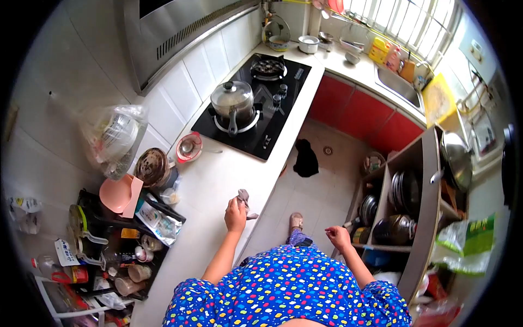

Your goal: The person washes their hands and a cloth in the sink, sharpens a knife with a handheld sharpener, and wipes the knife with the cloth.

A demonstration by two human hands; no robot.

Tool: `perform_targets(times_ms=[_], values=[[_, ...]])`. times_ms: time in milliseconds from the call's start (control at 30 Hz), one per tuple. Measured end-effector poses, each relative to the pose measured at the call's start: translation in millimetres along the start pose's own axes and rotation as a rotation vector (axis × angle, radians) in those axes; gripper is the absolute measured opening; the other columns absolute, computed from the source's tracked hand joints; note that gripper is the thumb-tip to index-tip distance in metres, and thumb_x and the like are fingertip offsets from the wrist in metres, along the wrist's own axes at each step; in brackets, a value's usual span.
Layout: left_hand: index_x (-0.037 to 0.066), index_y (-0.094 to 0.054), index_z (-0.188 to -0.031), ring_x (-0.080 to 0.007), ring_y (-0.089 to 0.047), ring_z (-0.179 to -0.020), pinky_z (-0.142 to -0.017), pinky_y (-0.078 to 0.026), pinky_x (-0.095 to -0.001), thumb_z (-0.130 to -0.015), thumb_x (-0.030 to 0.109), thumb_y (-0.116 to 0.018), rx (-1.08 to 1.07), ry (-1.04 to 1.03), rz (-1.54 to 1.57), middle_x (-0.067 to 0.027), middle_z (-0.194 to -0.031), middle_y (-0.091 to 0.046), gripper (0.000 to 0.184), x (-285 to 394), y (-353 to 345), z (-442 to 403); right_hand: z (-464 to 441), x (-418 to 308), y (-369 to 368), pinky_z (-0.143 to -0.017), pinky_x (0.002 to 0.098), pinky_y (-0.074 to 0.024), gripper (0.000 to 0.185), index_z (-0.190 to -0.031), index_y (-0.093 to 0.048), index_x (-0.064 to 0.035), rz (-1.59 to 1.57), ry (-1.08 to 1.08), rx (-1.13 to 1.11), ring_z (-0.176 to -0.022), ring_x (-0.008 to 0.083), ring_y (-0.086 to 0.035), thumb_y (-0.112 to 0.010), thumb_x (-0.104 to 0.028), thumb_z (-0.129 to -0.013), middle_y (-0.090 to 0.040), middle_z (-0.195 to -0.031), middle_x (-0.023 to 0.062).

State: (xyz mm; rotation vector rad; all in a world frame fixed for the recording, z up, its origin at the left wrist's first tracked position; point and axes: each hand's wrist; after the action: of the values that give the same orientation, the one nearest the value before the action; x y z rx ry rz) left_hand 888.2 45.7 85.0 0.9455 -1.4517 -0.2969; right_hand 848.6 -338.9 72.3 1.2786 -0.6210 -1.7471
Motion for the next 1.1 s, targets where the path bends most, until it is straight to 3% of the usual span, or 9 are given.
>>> perform_targets(times_ms=[133, 200, 400, 467, 500, 533, 600, 900, 1100], values=[[0.004, -0.05, -0.098, -0.0354, -0.057, -0.083, -0.07, -0.045, -0.0449, -0.085, 0.028, -0.044, 0.087, 0.222, -0.124, -0.0168, -0.092, -0.058, 0.028, 7.8, -34.6, -32.1, -91.3, -15.8, 55.8, -0.063, 0.0319, -0.0476, 0.015, -0.085, -0.067, -0.0088, -0.077, 0.064, 0.027, -0.07, 0.0238, -0.061, -0.063, -0.02, -0.075, -0.062, -0.077, 0.0125], [0.005, -0.049, -0.097, -0.0355, -0.056, -0.084, -0.071, -0.045, -0.0446, -0.085, 0.029, -0.044, 0.035, 0.309, -0.288, -0.0168, -0.094, -0.058, 0.028, 4.1, -47.8, -31.6, -133.2, -31.7, 76.7, -0.063, 0.0346, -0.0474, 0.015, -0.084, -0.067, -0.0113, -0.129, 0.264, 0.094, -0.072, 0.028, -0.06, -0.063, -0.021, -0.073, -0.062, -0.077, 0.0122], [0.002, -0.052, -0.094, -0.0336, -0.057, -0.079, -0.07, -0.045, -0.0421, -0.084, 0.025, -0.048, 0.095, 0.278, -0.225, -0.0181, -0.091, -0.058, 0.026, -28.7, -69.4, -35.3, -264.2, -173.2, 149.8, -0.063, 0.0353, -0.0469, 0.014, -0.084, -0.064, -0.0079, -0.029, 0.72, 0.172, -0.075, 0.0279, -0.058, -0.06, -0.015, -0.074, -0.058, -0.081, 0.0102], [0.002, -0.052, -0.092, -0.0229, -0.055, -0.072, -0.066, -0.044, -0.0343, -0.086, 0.027, -0.049, 0.115, 0.579, 0.457, -0.0106, -0.081, -0.058, 0.026, -20.8, -76.1, -26.7, -298.3, -207.3, 150.8, -0.067, 0.0352, -0.0467, 0.016, -0.087, -0.064, -0.0077, -0.135, 0.883, 0.225, -0.079, 0.027, -0.057, -0.06, -0.016, -0.073, -0.058, -0.082, 0.0088], [0.003, -0.053, -0.089, -0.0121, -0.049, -0.068, -0.062, -0.042, -0.0278, -0.087, 0.027, -0.049, 0.152, 0.673, 0.739, -0.0023, -0.075, -0.053, 0.024, 16.1, -63.3, -29.3, -312.4, -234.6, 156.0, -0.069, 0.0352, -0.0466, 0.017, -0.088, -0.064, -0.008, -0.112, 0.959, 0.258, -0.082, 0.0269, -0.057, -0.06, -0.016, -0.073, -0.058, -0.083, 0.0084], [0.004, -0.052, -0.1, -0.0111, -0.054, -0.082, -0.073, -0.045, -0.0266, -0.089, 0.024, -0.048, 0.071, 0.727, 0.874, -0.0034, -0.09, -0.057, 0.023, 19.2, -63.2, -27.0, -322.6, -260.9, 161.0, -0.072, 0.0351, -0.0465, 0.018, -0.09, -0.064, -0.0084, -0.091, 1.031, 0.289, -0.084, 0.0268, -0.056, -0.06, -0.015, -0.073, -0.059, -0.084, 0.008], [0.005, -0.054, -0.091, -0.0078, -0.048, -0.068, -0.062, -0.042, -0.024, -0.088, 0.024, -0.05, 0.085, 0.763, 1.006, 0.0003, -0.077, -0.053, 0.02, 42.0, -64.5, -29.8, -343.5, -306.6, 161.6, -0.074, 0.0359, -0.0463, 0.02, -0.091, -0.064, -0.009, -0.064, 0.998, 0.235, -0.088, 0.0271, -0.055, -0.061, -0.016, -0.072, -0.058, -0.086, 0.0079], [0.0, -0.051, -0.101, -0.0134, -0.056, -0.079, -0.068, -0.048, -0.0258, -0.089, 0.018, -0.046, 0.239, 0.716, 1.023, -0.0061, -0.09, -0.057, 0.022, 29.5, -51.0, -16.9, -414.9, -423.5, 117.7, -0.083, 0.0357, -0.0399, 0.05, -0.101, -0.06, -0.0085, 0.441, 0.985, 0.336, -0.103, 0.0232, -0.048, -0.062, -0.047, -0.07, -0.055, -0.1, 0.0076], [0.002, -0.052, -0.097, -0.0125, -0.058, -0.07, -0.057, -0.049, -0.0246, -0.089, 0.021, -0.046, 0.446, 0.729, 0.913, -0.0047, -0.086, -0.058, 0.021, 4.4, -22.7, -5.2, -423.5, -443.3, 113.2, -0.083, 0.0349, -0.0395, 0.048, -0.084, -0.067, -0.007, 0.592, 0.847, 0.211, -0.101, 0.0235, -0.05, -0.061, -0.052, -0.068, -0.057, -0.099, 0.0086]])
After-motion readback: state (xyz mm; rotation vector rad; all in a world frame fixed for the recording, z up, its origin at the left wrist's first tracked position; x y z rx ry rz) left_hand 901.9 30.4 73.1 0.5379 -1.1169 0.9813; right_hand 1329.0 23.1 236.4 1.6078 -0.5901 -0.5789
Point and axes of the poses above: each hand's wrist, its own z-axis away from the middle knuckle, its own y-axis out of the back of the hand, x = y × z
